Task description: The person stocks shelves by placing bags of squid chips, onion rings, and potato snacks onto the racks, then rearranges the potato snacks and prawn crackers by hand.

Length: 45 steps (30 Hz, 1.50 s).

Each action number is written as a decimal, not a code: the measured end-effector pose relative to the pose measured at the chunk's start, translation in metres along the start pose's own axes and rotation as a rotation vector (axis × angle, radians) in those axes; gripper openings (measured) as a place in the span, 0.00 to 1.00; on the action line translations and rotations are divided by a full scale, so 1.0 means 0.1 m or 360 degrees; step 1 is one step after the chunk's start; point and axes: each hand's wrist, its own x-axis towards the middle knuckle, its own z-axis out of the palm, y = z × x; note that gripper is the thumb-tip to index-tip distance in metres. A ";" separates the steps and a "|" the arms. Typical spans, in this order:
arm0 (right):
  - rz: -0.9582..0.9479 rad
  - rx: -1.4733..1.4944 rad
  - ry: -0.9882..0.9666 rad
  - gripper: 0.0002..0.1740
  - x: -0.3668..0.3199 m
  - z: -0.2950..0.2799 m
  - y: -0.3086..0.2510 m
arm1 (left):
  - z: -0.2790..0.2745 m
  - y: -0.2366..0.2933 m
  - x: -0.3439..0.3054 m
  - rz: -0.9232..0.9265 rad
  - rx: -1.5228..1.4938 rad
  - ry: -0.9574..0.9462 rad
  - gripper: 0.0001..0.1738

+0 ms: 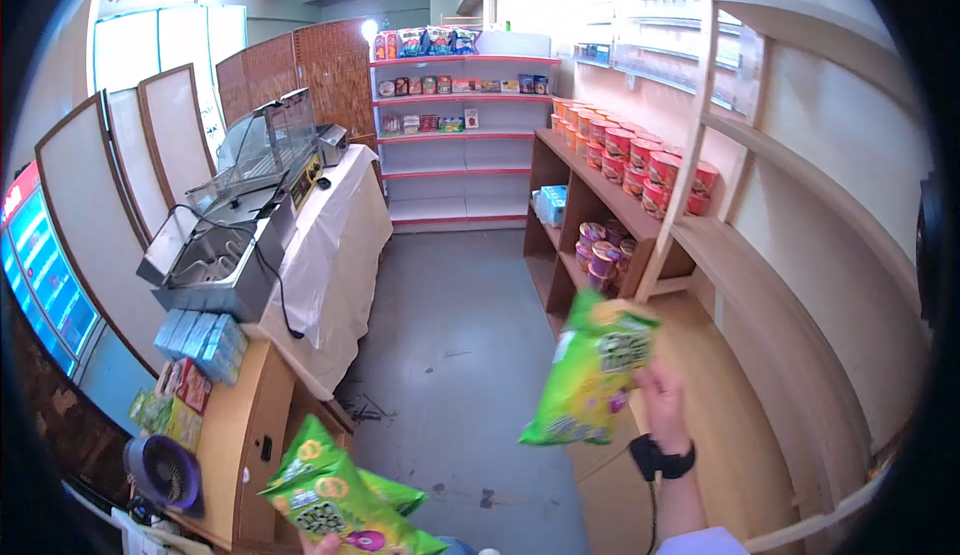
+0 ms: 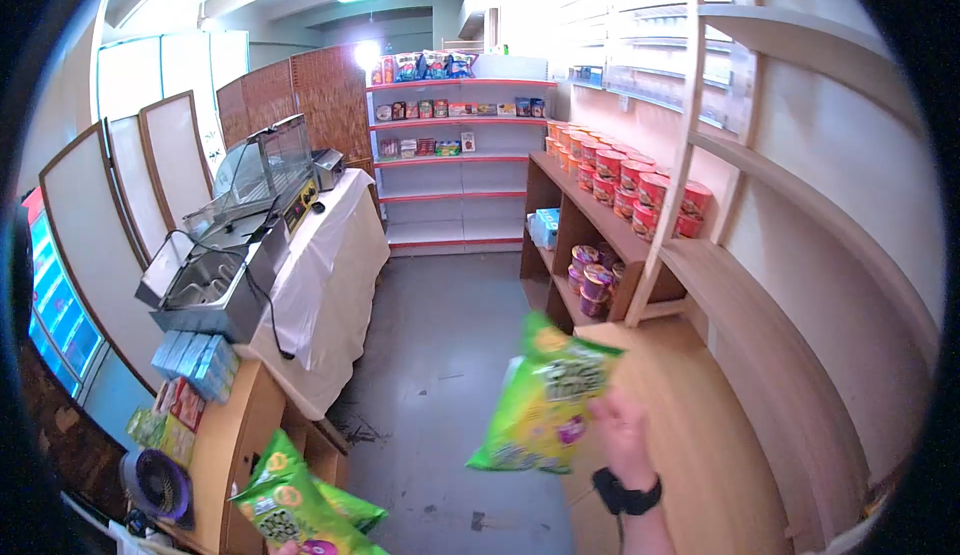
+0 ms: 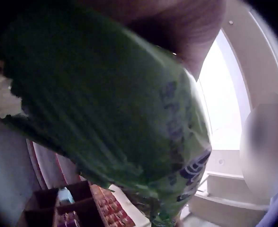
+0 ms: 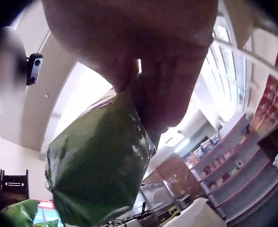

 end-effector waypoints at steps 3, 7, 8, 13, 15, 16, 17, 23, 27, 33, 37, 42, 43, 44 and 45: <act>-0.0111 -0.0255 -0.0449 0.13 0.68 0.84 0.28 | -0.12 -0.06 0.67 0.0008 -0.0127 0.0197 0.31; -0.0434 -0.0405 -0.0645 0.09 1.54 1.64 0.92 | 0.06 -0.11 1.83 0.0055 -0.0177 0.0287 0.30; -0.0275 -0.0413 -0.0585 0.10 1.76 1.76 1.12 | 0.13 -0.09 2.16 0.0079 -0.0173 0.0302 0.30; -0.0078 -0.0708 -0.0258 0.11 2.95 1.81 1.65 | 1.11 0.41 4.01 -0.0108 -0.0063 0.0008 0.29; 0.0030 -0.0673 -0.0074 0.12 3.35 1.74 1.81 | 1.50 0.50 4.76 -0.0151 0.0109 -0.0156 0.29; 0.0077 -0.0744 -0.0006 0.13 3.51 1.72 1.87 | 1.71 0.52 5.12 -0.0139 0.0272 -0.0234 0.29; 0.0108 -0.0791 0.0067 0.13 3.65 1.70 2.00 | 1.89 0.49 5.45 -0.0148 0.0278 -0.0244 0.29; 0.0369 -0.0793 0.0337 0.07 4.59 1.69 2.87 | 2.95 -0.13 7.24 -0.0168 0.0082 -0.0594 0.32; 0.0353 -0.0933 0.0305 0.08 5.78 1.64 3.51 | 3.60 -0.45 8.33 -0.0266 -0.0237 -0.0590 0.32; -0.0015 -0.1014 0.0221 0.13 8.07 2.22 4.00 | 4.11 -0.24 9.85 0.0008 0.0046 -0.0447 0.34; -0.0091 -0.0821 -0.0115 0.11 9.24 2.84 4.34 | 4.26 -0.20 10.70 0.0148 0.0061 -0.0257 0.35; 0.0030 -0.0627 -0.0090 0.11 10.36 3.27 5.24 | 4.53 -0.16 12.01 0.0256 0.0031 -0.0046 0.36; 0.0148 -0.0602 -0.0077 0.11 10.58 3.28 5.48 | 4.66 -0.08 12.29 0.0256 0.0034 -0.0039 0.37; 0.0092 -0.0691 -0.0032 0.11 10.84 3.34 5.51 | 4.78 0.00 12.58 0.0255 0.0042 -0.0039 0.37; 0.0116 -0.0619 0.0037 0.11 11.09 3.41 5.56 | 4.91 0.05 12.90 0.0297 -0.0016 -0.0034 0.37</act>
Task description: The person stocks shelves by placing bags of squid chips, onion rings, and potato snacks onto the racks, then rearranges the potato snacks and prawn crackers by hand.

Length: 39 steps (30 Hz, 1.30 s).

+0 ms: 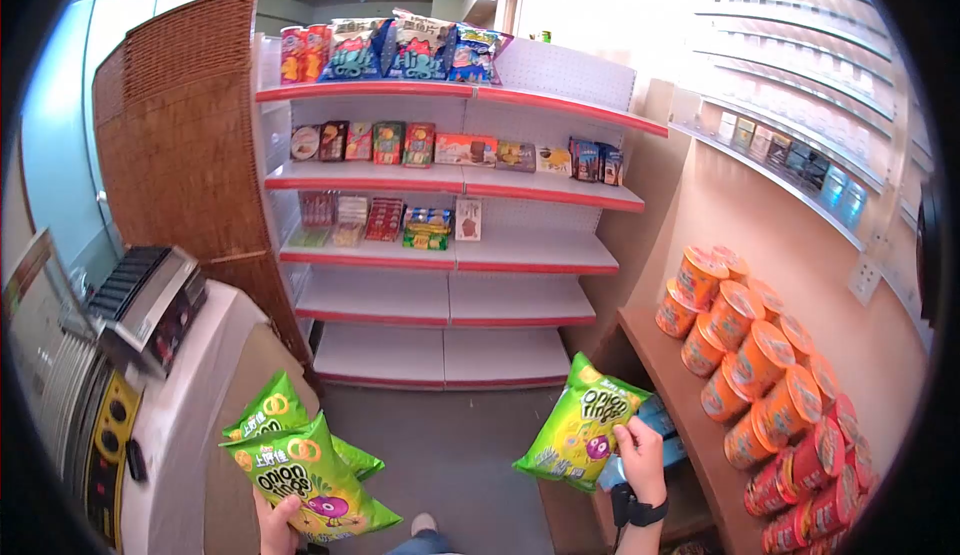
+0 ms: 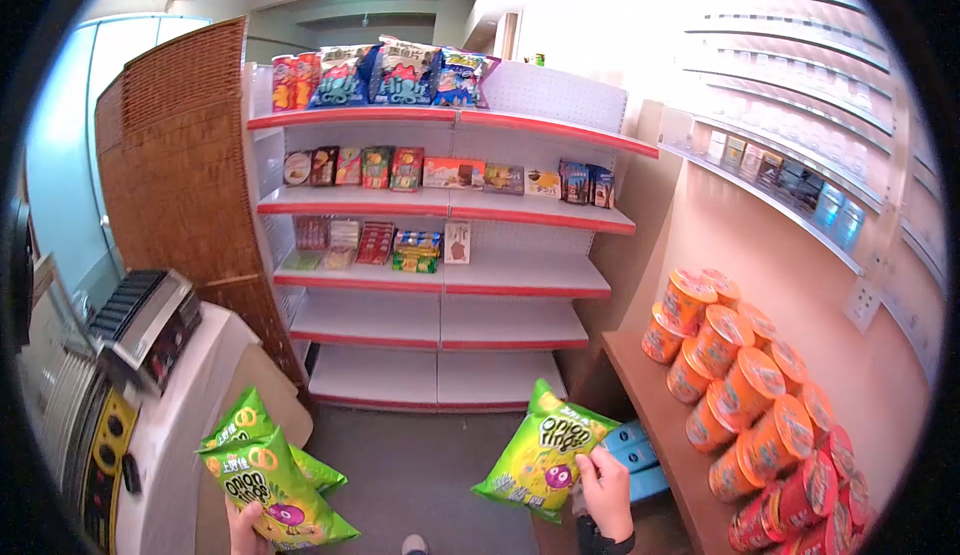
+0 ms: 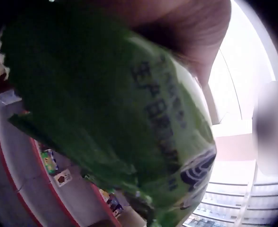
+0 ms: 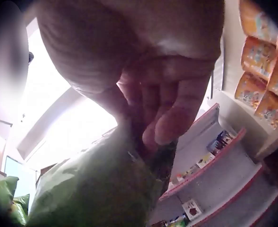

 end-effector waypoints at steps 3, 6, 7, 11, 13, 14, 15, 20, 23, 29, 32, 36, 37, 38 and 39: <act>0.0073 0.0123 0.0088 0.10 0.78 0.18 -0.16 | 0.41 -0.19 1.09 0.0317 0.0035 -0.0323 0.33; 0.0011 0.0625 0.0330 0.12 1.43 0.36 -0.07 | 1.02 -0.32 1.90 0.0182 -0.0066 -0.0382 0.36; 0.0111 0.0752 0.0262 0.10 1.63 0.34 -0.10 | 1.28 -0.37 2.14 0.0169 -0.0068 -0.0450 0.36; -0.0204 0.0514 0.0898 0.08 2.68 0.29 0.09 | 1.98 -0.76 2.99 0.0050 -0.0163 -0.0653 0.36; -0.0363 0.0574 0.1248 0.09 3.35 0.28 0.08 | 2.22 -0.96 3.40 0.0050 -0.0192 -0.0722 0.36; -0.0471 0.0542 0.1217 0.10 3.71 0.25 0.01 | 2.32 -1.05 3.58 0.0095 -0.0169 -0.0719 0.36; -0.0579 0.0512 0.1184 0.11 4.08 0.20 -0.09 | 2.43 -1.14 3.77 0.0142 -0.0144 -0.0714 0.37; -0.1098 0.0049 0.0761 0.13 6.22 0.06 -0.88 | 2.55 -1.53 4.68 0.0216 -0.0054 -0.0489 0.34; -0.1279 -0.0080 0.0513 0.14 7.52 0.20 -1.30 | 2.56 -1.59 5.02 0.0273 0.0034 -0.0378 0.36; -0.0758 -0.0499 0.0046 0.14 9.43 0.77 -1.45 | 2.67 -1.68 5.44 0.0311 -0.0041 -0.0052 0.41; -0.0535 -0.0625 -0.0085 0.14 9.94 1.01 -1.31 | 2.59 -1.64 5.65 0.0297 0.0118 0.0022 0.42; -0.0382 -0.0677 -0.0213 0.13 10.37 1.25 -1.21 | 2.60 -1.51 5.77 0.0345 0.0193 0.0095 0.40; -0.0316 -0.0661 -0.0261 0.13 10.47 1.30 -1.17 | 2.56 -1.50 5.79 0.0385 0.0185 0.0083 0.39; -0.0292 -0.0672 -0.0267 0.12 10.51 1.35 -1.18 | 2.54 -1.51 5.81 0.0405 0.0174 0.0120 0.38; -0.0297 -0.0663 -0.0280 0.12 10.55 1.41 -1.16 | 2.52 -1.50 5.82 0.0407 0.0182 0.0134 0.38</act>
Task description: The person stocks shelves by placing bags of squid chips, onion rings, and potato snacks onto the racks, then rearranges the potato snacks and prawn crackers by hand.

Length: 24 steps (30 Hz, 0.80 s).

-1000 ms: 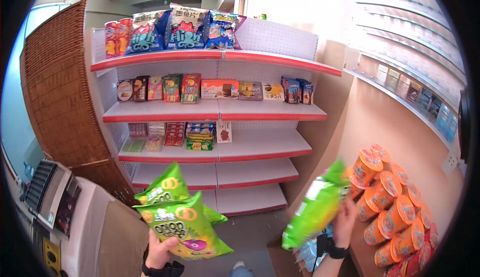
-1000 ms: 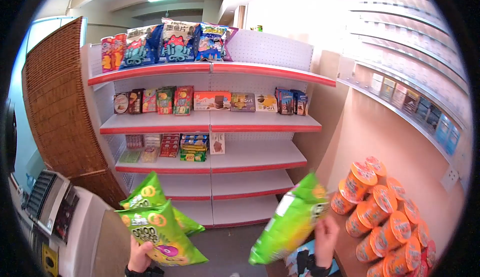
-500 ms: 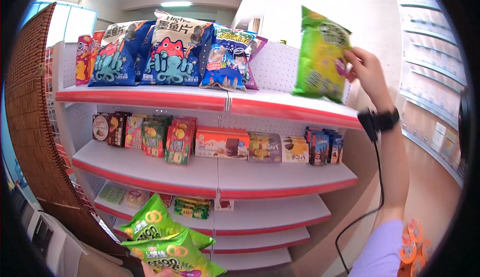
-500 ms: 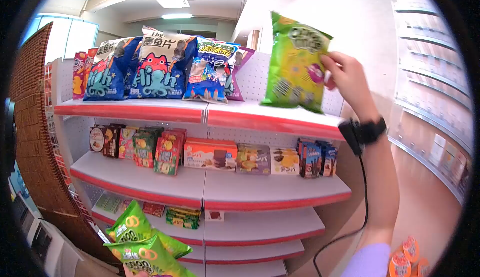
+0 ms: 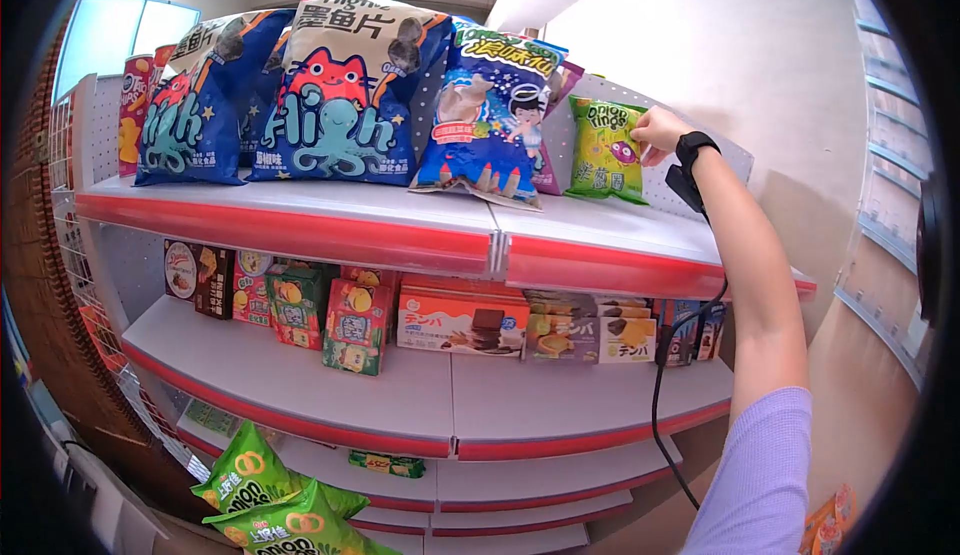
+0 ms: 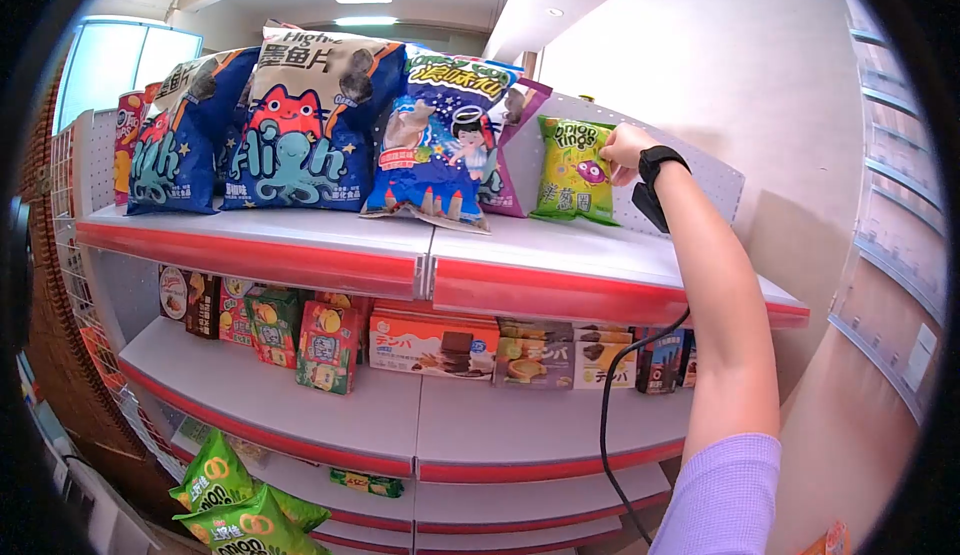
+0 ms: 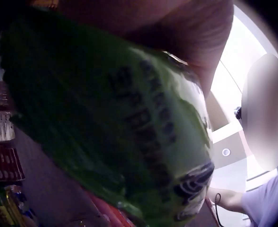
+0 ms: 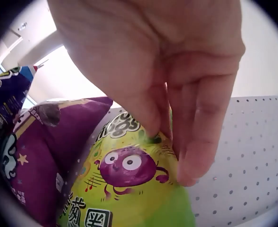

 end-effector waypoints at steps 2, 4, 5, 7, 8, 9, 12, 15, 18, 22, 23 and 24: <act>0.0077 -0.0102 0.0008 0.12 0.06 0.06 0.00 | 0.00 0.02 0.02 -0.0006 0.0043 0.0055 0.39; 0.0100 -0.0141 -0.0005 0.12 0.08 0.08 0.02 | 0.01 0.05 0.05 0.0013 0.0075 0.0067 0.39; 0.0094 -0.0113 -0.0069 0.11 0.08 0.06 0.03 | 0.01 0.07 0.06 0.0034 0.0099 0.0068 0.39; 0.0067 -0.0043 -0.0119 0.10 0.06 0.06 0.07 | 0.01 0.05 0.10 0.0051 0.0115 0.0066 0.39; 0.0076 -0.0044 -0.0118 0.10 0.12 0.07 0.12 | 0.02 0.03 0.12 0.0068 0.0116 0.0064 0.40; 0.0027 0.0048 -0.0063 0.09 0.22 0.08 0.17 | 0.04 0.02 0.16 0.0067 0.0114 0.0054 0.40; -0.0036 0.0142 0.0184 0.08 0.26 0.17 0.22 | 0.09 -0.02 0.29 0.0092 0.0116 -0.0159 0.40; 0.0043 0.0068 0.0060 0.09 0.25 0.30 0.22 | 0.15 -0.08 0.33 0.0232 0.0189 -0.0308 0.39; 0.0098 0.0021 -0.0066 0.11 0.18 0.20 0.18 | 0.22 -0.07 0.31 0.0144 0.0061 -0.0388 0.39; 0.0075 -0.0252 0.0036 0.28 0.03 -0.24 0.14 | 0.32 0.05 0.29 0.0051 0.0167 -0.0409 0.38; -0.0081 -0.0058 0.0170 0.30 -0.17 -0.35 0.06 | 0.34 0.06 0.29 0.0067 0.0158 -0.0415 0.38; -0.0302 0.0107 0.0314 0.27 -0.40 -0.46 0.00 | 0.37 0.05 0.29 0.0086 0.0144 -0.0422 0.38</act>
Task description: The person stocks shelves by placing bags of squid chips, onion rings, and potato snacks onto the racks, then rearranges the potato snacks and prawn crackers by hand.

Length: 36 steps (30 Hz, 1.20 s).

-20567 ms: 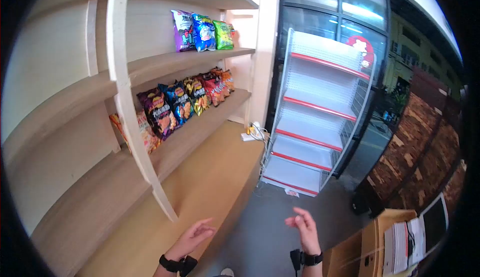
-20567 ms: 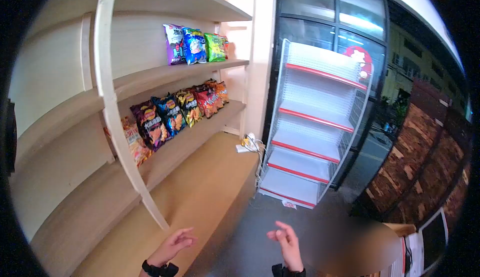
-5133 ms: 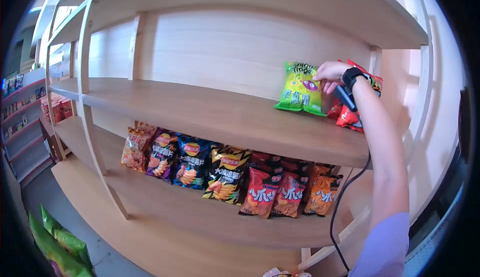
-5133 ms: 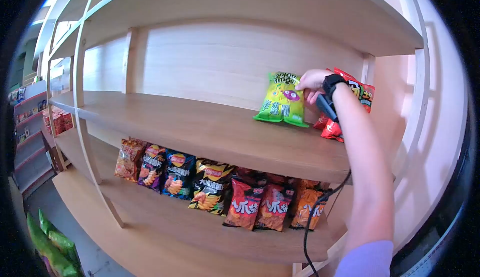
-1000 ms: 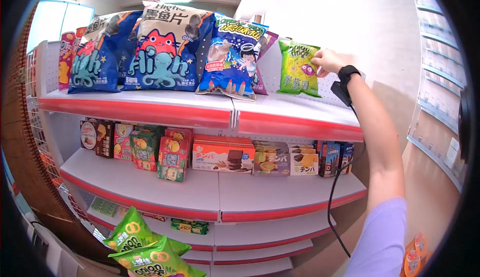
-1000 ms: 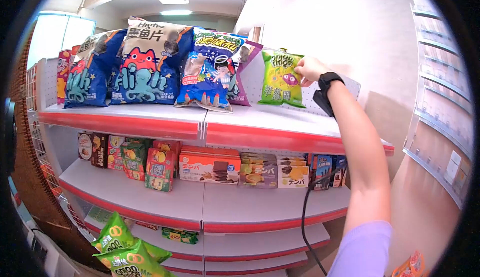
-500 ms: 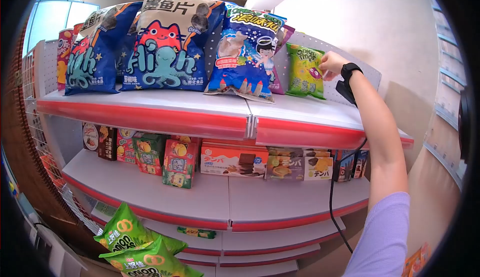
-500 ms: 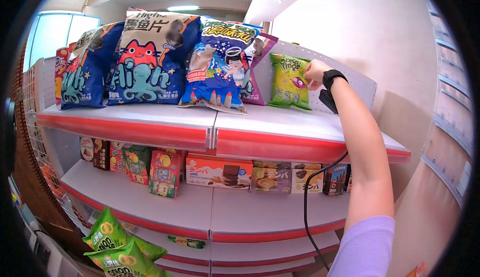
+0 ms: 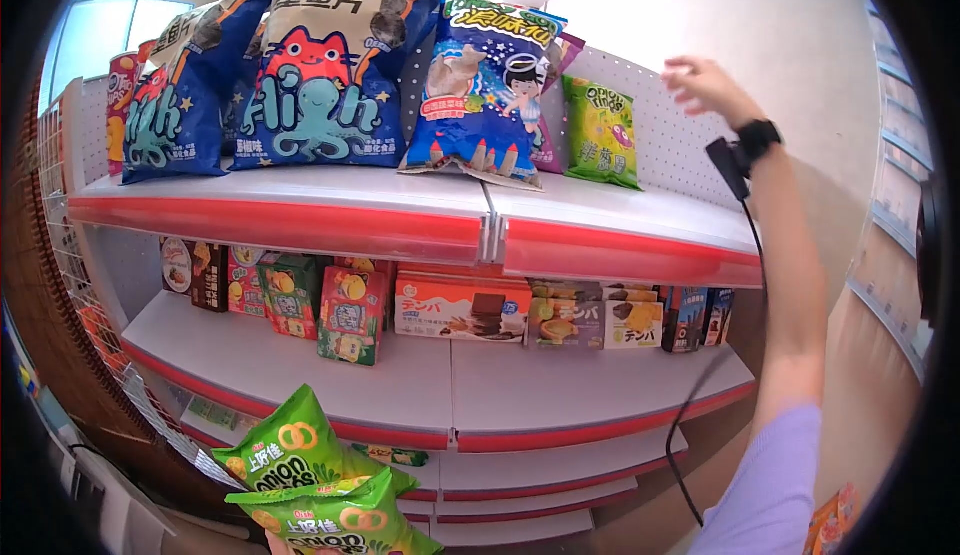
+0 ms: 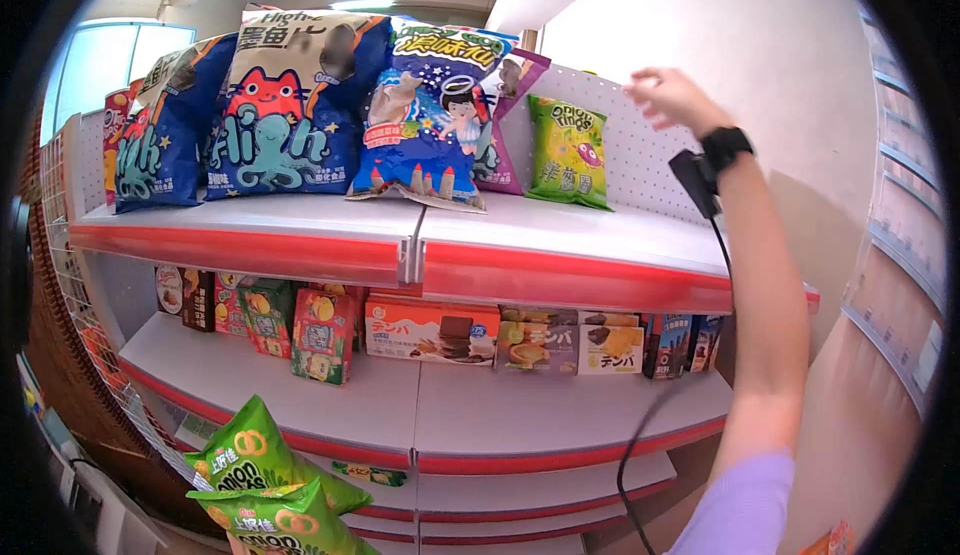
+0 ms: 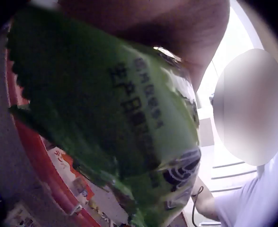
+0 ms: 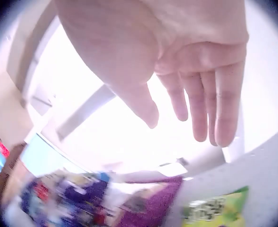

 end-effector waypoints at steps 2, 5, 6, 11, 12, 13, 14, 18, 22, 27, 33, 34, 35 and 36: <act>-0.0336 0.0348 0.0274 0.22 -0.62 -0.13 -0.38 | 0.10 0.02 0.05 -0.0002 -0.0047 0.0009 0.39; -0.0633 0.0568 0.0325 0.16 -1.70 0.08 -0.87 | 0.37 0.06 0.18 0.0250 -0.0140 0.0045 0.39; -0.0575 0.0712 0.0139 0.18 -2.09 0.33 -0.94 | 0.49 0.10 0.21 0.0246 -0.0147 0.0034 0.39; -0.0844 0.0376 -0.1005 0.36 -3.15 1.24 -1.16 | 1.07 0.28 0.36 0.0247 -0.0055 -0.0414 0.38; -0.0693 0.0437 -0.1139 0.36 -3.22 1.30 -1.17 | 1.22 0.32 0.35 0.0283 -0.0097 -0.0458 0.39; -0.0678 0.0435 -0.1128 0.36 -3.28 1.36 -1.10 | 1.33 0.36 0.35 0.0282 -0.0099 -0.0476 0.39; -0.0603 0.0591 -0.1019 0.36 -3.31 1.41 -1.06 | 1.42 0.40 0.34 0.0100 -0.0224 -0.0533 0.42; -0.0392 0.0967 -0.1086 0.40 -3.25 1.27 -0.90 | 1.33 0.12 0.45 0.0271 -0.0456 -0.0802 0.50; -0.0384 0.1214 -0.0374 0.36 -2.82 0.43 -0.82 | 1.29 0.41 0.50 0.0538 -0.0341 -0.0555 0.37; -0.0083 0.0990 0.0081 0.26 -1.32 -0.11 -0.38 | 1.14 0.52 0.43 0.0345 0.0014 -0.0243 0.29; 0.0439 0.0683 -0.0673 0.32 -0.35 0.31 0.05 | 0.94 0.42 0.34 0.0314 -0.0097 -0.0199 0.27; 0.0490 0.0720 -0.0763 0.33 -0.26 0.37 0.12 | 0.91 0.41 0.33 0.0321 -0.0095 -0.0181 0.27; 0.0504 0.0726 -0.0789 0.35 -0.24 0.46 0.15 | 0.87 0.40 0.33 0.0309 -0.0059 -0.0181 0.27; 0.0591 0.0626 -0.0789 0.37 -0.21 0.50 0.16 | 0.84 0.40 0.33 0.0293 -0.0022 -0.0183 0.27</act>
